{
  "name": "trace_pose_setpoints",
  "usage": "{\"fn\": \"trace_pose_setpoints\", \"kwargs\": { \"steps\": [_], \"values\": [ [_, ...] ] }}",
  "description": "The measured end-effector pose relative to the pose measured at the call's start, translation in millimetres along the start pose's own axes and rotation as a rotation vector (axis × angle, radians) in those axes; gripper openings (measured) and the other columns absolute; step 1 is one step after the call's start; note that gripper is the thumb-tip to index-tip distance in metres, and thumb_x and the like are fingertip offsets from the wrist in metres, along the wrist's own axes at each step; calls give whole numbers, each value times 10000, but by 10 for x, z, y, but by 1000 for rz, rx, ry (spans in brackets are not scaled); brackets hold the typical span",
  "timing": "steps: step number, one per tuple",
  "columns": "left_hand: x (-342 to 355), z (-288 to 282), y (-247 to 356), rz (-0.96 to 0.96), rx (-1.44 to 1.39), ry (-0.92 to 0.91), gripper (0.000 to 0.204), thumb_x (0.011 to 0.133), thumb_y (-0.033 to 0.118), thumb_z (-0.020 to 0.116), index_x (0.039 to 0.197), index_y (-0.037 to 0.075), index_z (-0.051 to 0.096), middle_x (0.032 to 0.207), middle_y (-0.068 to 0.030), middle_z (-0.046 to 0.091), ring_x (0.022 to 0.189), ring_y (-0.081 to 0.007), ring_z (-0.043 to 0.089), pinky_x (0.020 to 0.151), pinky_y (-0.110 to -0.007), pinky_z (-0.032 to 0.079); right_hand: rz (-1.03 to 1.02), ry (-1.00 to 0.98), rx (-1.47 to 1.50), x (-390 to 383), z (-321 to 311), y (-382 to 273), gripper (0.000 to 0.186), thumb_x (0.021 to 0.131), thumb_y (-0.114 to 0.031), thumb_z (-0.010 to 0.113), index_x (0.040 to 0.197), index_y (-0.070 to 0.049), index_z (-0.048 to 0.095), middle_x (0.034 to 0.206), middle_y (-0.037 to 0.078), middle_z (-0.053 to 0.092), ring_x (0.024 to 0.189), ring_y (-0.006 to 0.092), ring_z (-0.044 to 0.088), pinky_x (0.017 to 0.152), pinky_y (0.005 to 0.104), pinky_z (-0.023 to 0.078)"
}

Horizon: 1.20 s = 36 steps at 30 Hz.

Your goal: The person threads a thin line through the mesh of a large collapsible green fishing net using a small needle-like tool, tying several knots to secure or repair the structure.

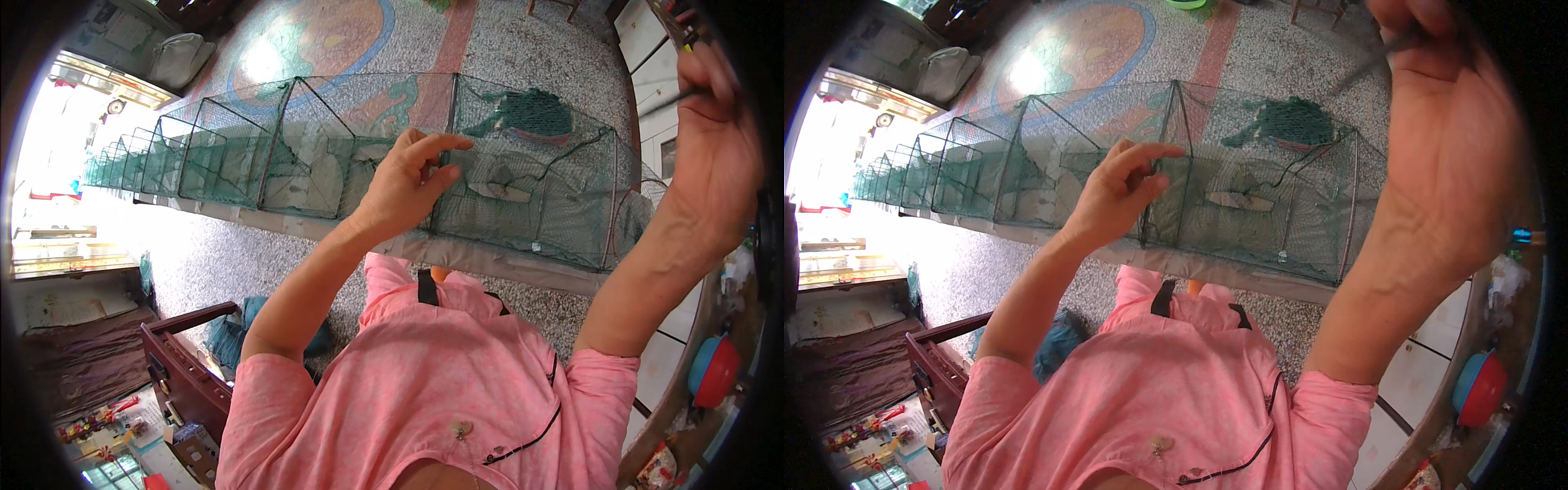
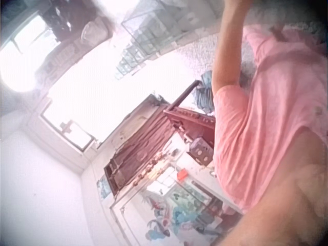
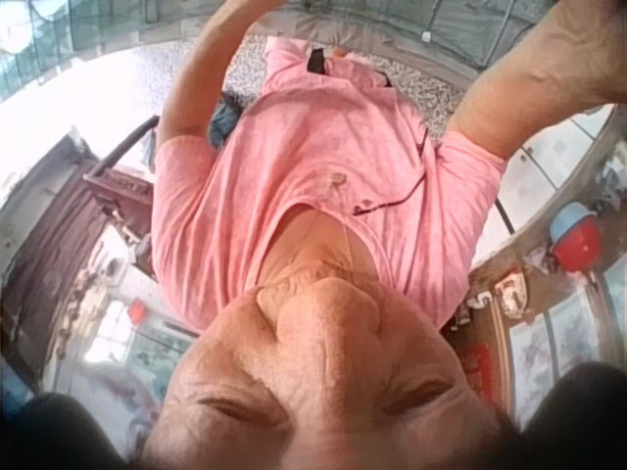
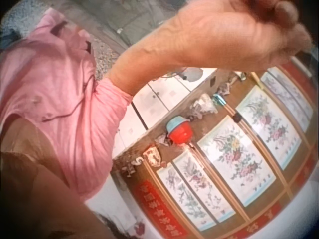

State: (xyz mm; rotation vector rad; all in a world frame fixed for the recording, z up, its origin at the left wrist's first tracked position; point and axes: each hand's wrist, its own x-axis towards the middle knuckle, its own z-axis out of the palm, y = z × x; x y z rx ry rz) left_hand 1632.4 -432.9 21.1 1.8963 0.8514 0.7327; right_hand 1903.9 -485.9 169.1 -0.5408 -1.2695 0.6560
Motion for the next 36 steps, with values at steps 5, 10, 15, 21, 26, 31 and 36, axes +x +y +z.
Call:
{"fn": "trace_pose_setpoints", "kwargs": {
  "steps": [5,10,15,21,26,31,36],
  "values": [
    [200,-199,34,-234,-356,-47,161,908,219,561,949,76,623,895,-16,614,786,-92,538,714,-243,437,-61,-14,-273,-295,189,260,152,924,-131,483,921,-21,588,847,42,559,775,123,534,793,292,466],
    [283,-428,31,-310,-651,58,197,934,257,520,886,75,580,966,-37,621,809,-106,594,692,-226,476,141,-243,-974,-730,540,801,62,829,-101,609,877,-62,609,784,39,554,754,202,523,695,296,441],
    [303,-450,-37,-309,-537,-7,192,938,249,516,890,72,574,896,-20,635,682,-59,564,588,-188,432,388,-252,-1056,-1010,504,1174,83,755,-125,667,813,-76,633,759,64,565,773,266,542,686,363,441],
    [271,-363,-105,-260,-389,-53,197,943,251,509,882,75,574,912,-13,650,622,-21,499,529,-159,378,539,-203,-926,-1079,521,1355,92,744,-101,680,823,-66,649,766,63,582,749,227,566,673,329,455],
    [277,-337,-116,-268,-359,-56,209,943,253,505,892,60,567,906,-28,656,616,-23,502,511,-156,362,581,-93,-697,-1107,569,1450,114,735,-62,694,836,-44,643,790,62,601,700,187,580,632,277,468],
    [302,-382,-191,-362,-448,48,187,948,215,479,862,57,530,811,-34,628,599,-60,525,503,-190,378,466,-54,-618,-1002,736,1444,128,727,-93,708,827,-52,638,814,59,546,746,184,564,632,281,472],
    [306,-401,-264,-383,-621,57,187,952,211,461,833,73,500,757,-22,589,593,-75,523,523,-204,392,465,-190,-675,-964,838,1522,131,723,-120,712,794,-52,626,828,70,507,780,212,549,666,307,468]
  ]
}}
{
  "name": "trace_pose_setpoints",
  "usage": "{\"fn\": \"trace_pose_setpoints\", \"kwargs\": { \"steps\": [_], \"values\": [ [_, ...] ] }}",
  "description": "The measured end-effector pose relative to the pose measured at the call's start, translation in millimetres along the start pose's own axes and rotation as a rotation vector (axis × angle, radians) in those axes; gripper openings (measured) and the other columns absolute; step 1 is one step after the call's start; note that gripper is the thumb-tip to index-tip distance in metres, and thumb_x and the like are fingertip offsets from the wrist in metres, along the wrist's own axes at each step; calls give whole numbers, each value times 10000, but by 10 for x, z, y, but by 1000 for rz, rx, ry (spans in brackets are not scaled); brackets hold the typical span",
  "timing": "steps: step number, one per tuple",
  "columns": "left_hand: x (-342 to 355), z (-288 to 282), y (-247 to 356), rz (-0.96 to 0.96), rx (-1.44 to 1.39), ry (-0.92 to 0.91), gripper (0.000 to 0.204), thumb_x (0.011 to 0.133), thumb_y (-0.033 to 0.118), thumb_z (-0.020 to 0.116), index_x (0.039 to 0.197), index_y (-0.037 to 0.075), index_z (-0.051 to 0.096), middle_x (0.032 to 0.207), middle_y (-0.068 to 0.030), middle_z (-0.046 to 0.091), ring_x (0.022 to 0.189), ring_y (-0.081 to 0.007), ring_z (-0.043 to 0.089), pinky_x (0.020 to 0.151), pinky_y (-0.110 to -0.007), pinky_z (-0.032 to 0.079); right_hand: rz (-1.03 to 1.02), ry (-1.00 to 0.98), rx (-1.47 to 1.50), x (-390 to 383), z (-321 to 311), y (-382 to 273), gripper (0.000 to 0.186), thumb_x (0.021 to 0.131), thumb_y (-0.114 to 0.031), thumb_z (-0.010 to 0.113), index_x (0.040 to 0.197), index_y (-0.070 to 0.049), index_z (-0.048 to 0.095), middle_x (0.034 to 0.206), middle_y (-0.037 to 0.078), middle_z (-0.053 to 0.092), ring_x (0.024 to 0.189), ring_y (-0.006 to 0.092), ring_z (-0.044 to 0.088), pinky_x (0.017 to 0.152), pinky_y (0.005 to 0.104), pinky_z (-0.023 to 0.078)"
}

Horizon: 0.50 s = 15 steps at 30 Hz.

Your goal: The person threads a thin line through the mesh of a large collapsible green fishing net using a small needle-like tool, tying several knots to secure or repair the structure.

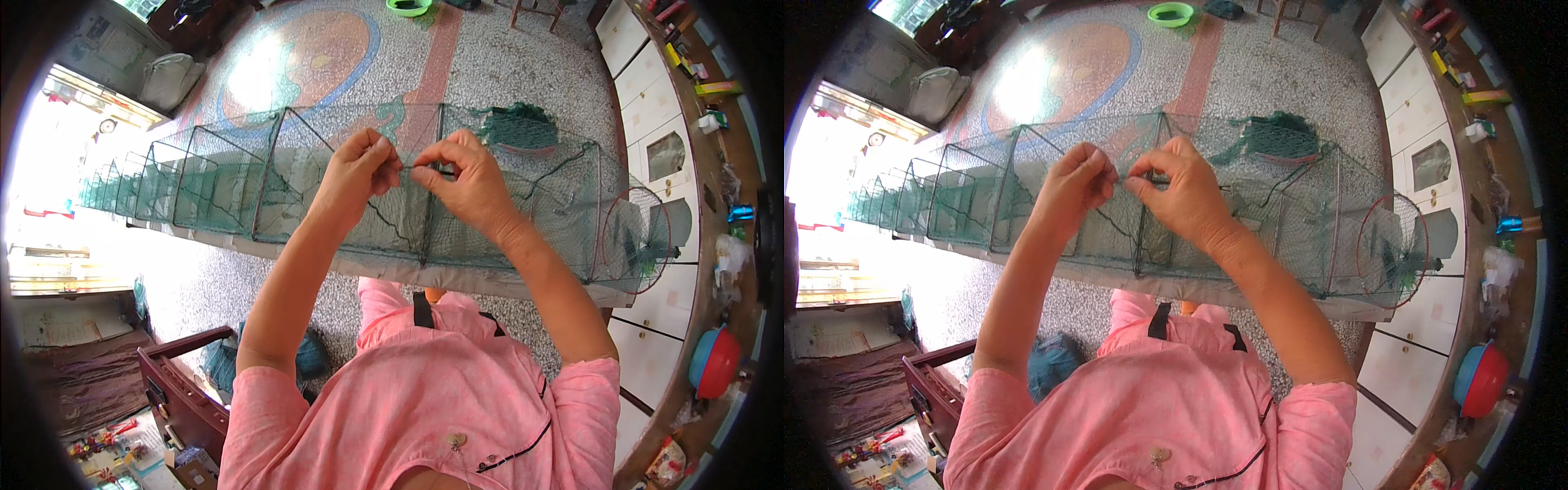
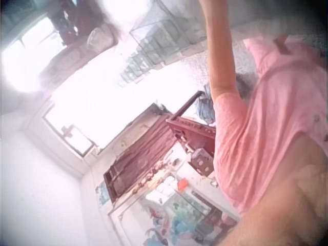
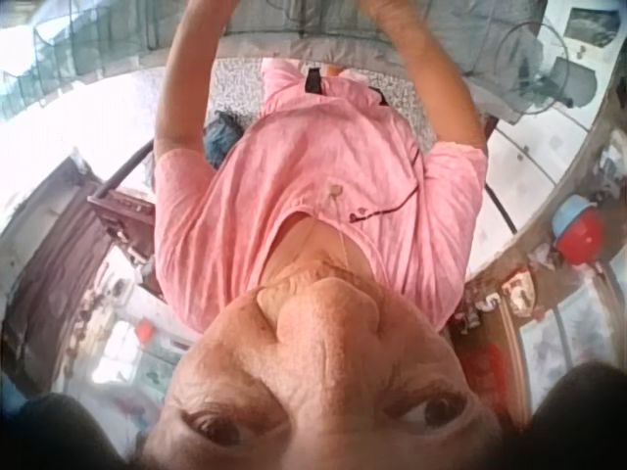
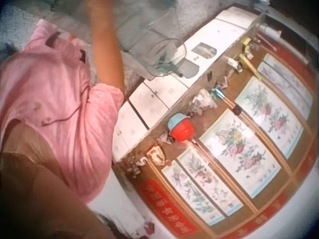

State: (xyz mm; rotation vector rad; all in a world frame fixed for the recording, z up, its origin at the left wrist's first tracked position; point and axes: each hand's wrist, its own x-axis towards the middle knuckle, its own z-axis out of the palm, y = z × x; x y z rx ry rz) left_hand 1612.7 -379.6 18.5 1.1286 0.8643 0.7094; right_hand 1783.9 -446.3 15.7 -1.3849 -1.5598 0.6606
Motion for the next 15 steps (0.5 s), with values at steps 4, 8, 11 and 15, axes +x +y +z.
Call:
{"fn": "trace_pose_setpoints", "kwargs": {
  "steps": [4,8,11,15],
  "values": [
    [-26,40,18,30,18,-1,190,954,217,458,832,77,499,759,-18,582,594,-72,514,527,-207,392,-170,151,-114,0,33,-6,129,706,-127,716,772,-73,619,795,58,507,789,246,531,681,355,450],
    [-17,78,-5,52,139,24,177,954,202,460,847,69,507,740,0,565,605,-59,505,524,-210,389,-449,278,-226,105,47,-241,112,757,-132,680,801,-79,592,813,38,540,804,252,509,726,344,419],
    [-59,297,-6,106,205,89,133,948,177,472,909,66,533,740,18,543,624,-49,484,536,-206,389,-543,390,111,256,-44,-500,90,864,-135,585,835,-71,530,790,44,585,727,198,527,668,300,427],
    [-80,335,-134,325,341,-14,160,912,133,535,1064,92,560,756,46,475,649,-60,424,598,-201,367,-410,547,416,284,-608,-871,166,958,-200,458,868,-63,480,770,36,541,672,134,508,716,279,473]
  ]
}}
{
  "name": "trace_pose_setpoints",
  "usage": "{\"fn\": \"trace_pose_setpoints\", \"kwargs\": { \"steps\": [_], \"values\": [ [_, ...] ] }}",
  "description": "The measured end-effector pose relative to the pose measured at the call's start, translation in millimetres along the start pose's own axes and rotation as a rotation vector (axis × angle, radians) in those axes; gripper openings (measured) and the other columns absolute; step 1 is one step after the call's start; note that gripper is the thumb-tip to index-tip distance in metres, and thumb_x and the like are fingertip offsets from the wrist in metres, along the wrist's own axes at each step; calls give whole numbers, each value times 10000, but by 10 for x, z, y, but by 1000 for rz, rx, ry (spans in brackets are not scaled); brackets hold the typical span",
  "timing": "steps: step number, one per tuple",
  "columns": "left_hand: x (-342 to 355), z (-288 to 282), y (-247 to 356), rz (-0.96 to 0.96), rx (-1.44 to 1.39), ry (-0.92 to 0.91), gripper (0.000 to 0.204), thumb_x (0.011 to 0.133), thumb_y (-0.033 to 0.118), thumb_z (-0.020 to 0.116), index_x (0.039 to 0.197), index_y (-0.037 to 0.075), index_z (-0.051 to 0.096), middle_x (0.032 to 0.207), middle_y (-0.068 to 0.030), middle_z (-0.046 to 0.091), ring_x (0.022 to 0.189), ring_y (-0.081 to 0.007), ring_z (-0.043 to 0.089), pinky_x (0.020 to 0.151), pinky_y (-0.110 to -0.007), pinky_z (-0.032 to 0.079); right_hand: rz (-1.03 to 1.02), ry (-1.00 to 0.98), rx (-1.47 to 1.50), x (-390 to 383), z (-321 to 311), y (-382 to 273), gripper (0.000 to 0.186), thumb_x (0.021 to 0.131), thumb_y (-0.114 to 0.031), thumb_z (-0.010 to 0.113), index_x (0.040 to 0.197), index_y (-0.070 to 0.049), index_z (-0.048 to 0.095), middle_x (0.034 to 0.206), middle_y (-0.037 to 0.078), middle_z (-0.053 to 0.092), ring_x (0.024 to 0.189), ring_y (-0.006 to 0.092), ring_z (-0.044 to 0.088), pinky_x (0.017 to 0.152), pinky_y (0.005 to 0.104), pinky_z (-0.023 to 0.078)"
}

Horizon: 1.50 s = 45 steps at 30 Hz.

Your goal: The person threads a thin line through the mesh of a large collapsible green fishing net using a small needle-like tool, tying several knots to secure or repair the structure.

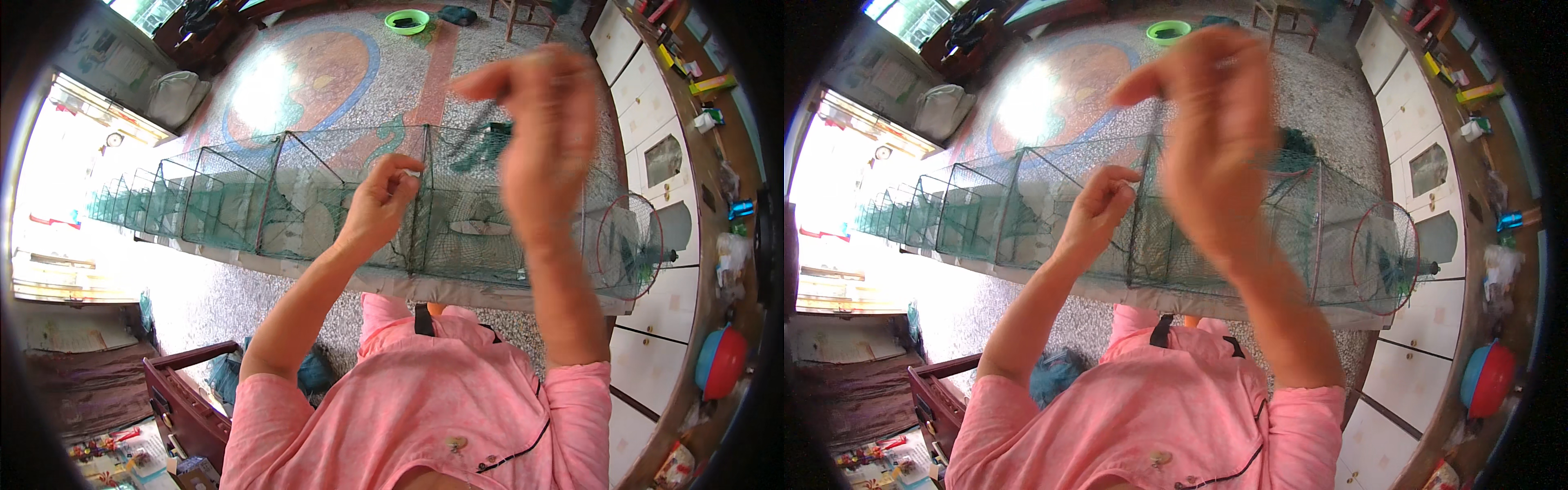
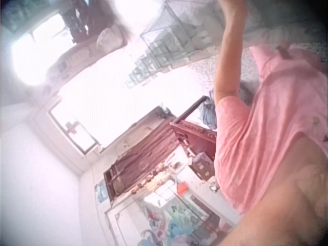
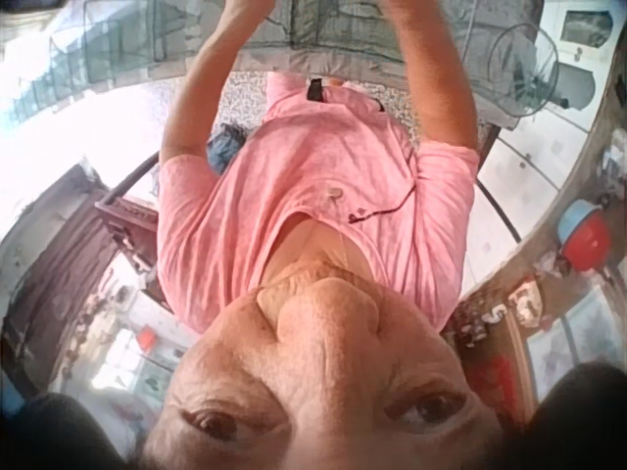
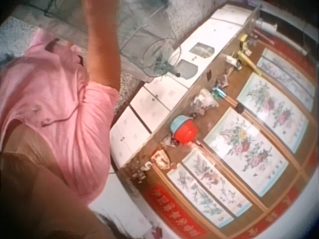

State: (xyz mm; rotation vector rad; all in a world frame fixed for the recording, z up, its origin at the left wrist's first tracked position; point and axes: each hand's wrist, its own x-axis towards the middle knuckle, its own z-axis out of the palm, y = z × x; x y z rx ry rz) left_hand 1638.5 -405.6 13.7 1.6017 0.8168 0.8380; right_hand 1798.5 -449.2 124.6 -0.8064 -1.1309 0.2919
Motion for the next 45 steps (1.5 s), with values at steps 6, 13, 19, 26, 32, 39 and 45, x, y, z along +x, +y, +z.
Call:
{"fn": "trace_pose_setpoints", "kwargs": {
  "steps": [6,13,19,26,32,39,45],
  "values": [
    [69,-60,185,-54,157,-167,153,916,189,549,950,62,628,863,15,516,768,-65,474,708,-222,407,71,-88,203,217,-555,-40,111,944,-145,468,934,-43,508,740,8,478,700,102,467,723,297,463],
    [389,-463,281,-323,-381,-137,187,940,235,503,937,61,572,942,-53,634,866,-147,627,693,-253,474,157,-440,-618,-188,-462,149,59,853,-96,586,910,-82,592,770,34,564,728,167,539,664,280,448],
    [433,-536,222,-393,-256,-315,179,944,236,497,912,74,565,905,-15,627,690,-57,579,568,-182,420,338,-654,-894,-485,-389,368,91,774,-87,654,856,-61,624,790,37,586,787,205,532,692,315,440],
    [413,-487,157,-304,-97,-361,162,943,176,487,885,42,556,869,-14,637,601,-39,494,530,-186,395,389,-571,-807,-646,-330,646,107,762,-74,667,859,-48,632,782,29,577,772,183,538,662,287,436],
    [390,-465,127,-271,-84,-317,147,941,142,472,869,25,523,869,-37,642,591,-49,501,522,-201,408,579,-409,-514,-697,-226,706,137,755,-79,698,870,-46,632,818,7,545,728,110,514,600,255,419],
    [383,-527,122,-370,-237,-189,184,962,205,450,884,50,512,770,-14,580,603,-65,539,512,-200,398,444,-407,-469,-708,54,731,133,744,-108,714,831,-57,628,813,29,501,685,140,488,591,254,417],
    [288,-433,127,-338,-218,-190,163,955,187,467,890,44,511,767,-9,563,628,-57,525,526,-200,398,85,-485,-634,-650,100,672,95,749,-129,703,817,-102,641,839,46,531,748,223,537,686,309,444]
  ]
}}
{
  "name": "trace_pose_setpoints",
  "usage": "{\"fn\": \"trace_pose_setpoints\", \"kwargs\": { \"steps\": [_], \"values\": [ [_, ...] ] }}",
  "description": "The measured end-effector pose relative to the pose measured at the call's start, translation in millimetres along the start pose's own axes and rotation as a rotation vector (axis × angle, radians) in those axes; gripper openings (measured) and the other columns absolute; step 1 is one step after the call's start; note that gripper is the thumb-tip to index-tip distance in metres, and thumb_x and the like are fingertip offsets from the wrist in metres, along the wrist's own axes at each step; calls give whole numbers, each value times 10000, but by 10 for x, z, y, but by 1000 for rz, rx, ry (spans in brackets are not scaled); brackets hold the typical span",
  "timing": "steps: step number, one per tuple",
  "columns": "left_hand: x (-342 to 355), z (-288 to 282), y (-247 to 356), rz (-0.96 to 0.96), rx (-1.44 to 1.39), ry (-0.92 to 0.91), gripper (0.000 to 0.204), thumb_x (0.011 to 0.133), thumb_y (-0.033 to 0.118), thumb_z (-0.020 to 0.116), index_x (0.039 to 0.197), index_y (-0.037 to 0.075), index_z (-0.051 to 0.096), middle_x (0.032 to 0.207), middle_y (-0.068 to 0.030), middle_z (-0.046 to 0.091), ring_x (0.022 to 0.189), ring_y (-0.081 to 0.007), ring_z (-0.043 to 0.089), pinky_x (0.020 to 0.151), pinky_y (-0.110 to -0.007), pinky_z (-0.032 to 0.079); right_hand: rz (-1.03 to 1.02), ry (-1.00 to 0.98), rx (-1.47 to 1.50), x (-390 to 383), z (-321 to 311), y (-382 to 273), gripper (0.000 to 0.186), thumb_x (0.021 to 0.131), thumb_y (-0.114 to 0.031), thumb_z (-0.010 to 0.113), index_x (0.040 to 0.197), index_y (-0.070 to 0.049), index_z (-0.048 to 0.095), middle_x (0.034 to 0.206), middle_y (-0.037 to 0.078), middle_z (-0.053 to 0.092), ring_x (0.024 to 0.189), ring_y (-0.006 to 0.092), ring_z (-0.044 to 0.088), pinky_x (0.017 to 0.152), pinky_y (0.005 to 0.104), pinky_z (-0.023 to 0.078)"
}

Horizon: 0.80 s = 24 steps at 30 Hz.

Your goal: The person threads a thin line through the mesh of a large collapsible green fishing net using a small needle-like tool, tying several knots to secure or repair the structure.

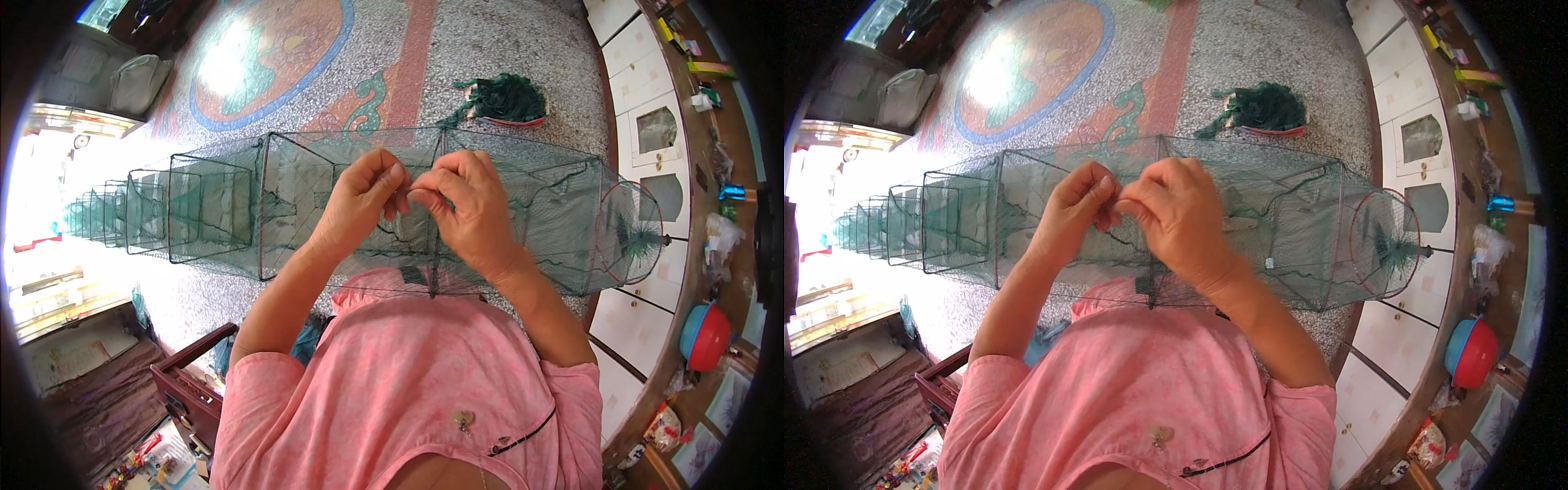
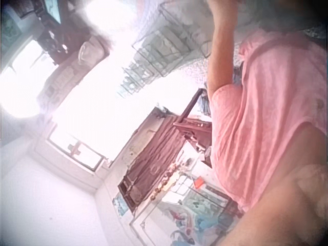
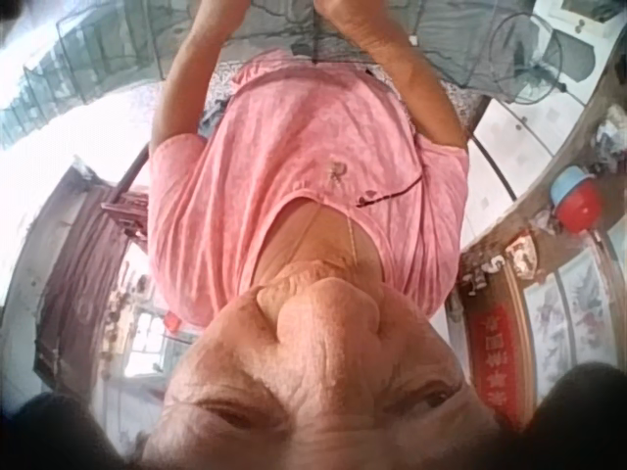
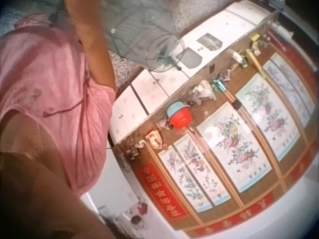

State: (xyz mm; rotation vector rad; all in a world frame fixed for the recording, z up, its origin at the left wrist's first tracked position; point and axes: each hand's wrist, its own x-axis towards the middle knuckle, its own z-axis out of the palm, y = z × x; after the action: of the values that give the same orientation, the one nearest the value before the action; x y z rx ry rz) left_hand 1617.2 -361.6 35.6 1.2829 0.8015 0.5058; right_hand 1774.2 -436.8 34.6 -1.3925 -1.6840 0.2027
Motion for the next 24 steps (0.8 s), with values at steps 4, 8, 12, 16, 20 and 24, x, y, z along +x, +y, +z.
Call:
{"fn": "trace_pose_setpoints", "kwargs": {
  "steps": [4,8,12,16,20,24],
  "values": [
    [48,270,-41,354,203,81,77,916,82,499,965,28,525,757,6,519,654,-52,477,564,-203,396,-169,153,343,228,-151,-208,78,832,-139,631,865,-77,598,802,36,562,716,200,538,666,323,455],
    [-58,344,9,232,441,-74,173,881,57,540,1053,72,550,782,23,466,695,-66,428,628,-229,392,-2,341,923,448,-728,-348,197,967,-230,433,954,-41,486,695,67,530,569,161,508,550,315,465],
    [15,237,-27,171,321,-144,83,902,112,550,938,37,555,864,5,522,760,-79,454,673,-221,387,-29,228,293,399,-1073,-147,104,888,-102,562,924,-7,541,675,47,535,549,128,513,541,242,444],
    [22,-13,175,-42,71,-137,162,892,184,574,877,25,595,849,19,516,739,-82,472,641,-230,401,485,-316,103,203,-1449,76,82,840,-87,623,846,-6,631,731,22,586,617,73,510,539,198,406],
    [58,89,192,38,205,-141,167,902,193,552,864,36,598,834,8,543,771,-85,502,674,-238,419,951,-323,91,228,-1657,257,122,881,-116,581,891,-7,635,799,8,614,677,35,491,537,183,407],
    [103,62,170,76,77,-116,177,914,202,536,891,34,586,882,-24,575,814,-99,539,708,-258,446,636,365,83,240,-1412,422,114,903,-118,556,968,-41,610,844,-11,593,696,41,494,595,182,397]
  ]
}}
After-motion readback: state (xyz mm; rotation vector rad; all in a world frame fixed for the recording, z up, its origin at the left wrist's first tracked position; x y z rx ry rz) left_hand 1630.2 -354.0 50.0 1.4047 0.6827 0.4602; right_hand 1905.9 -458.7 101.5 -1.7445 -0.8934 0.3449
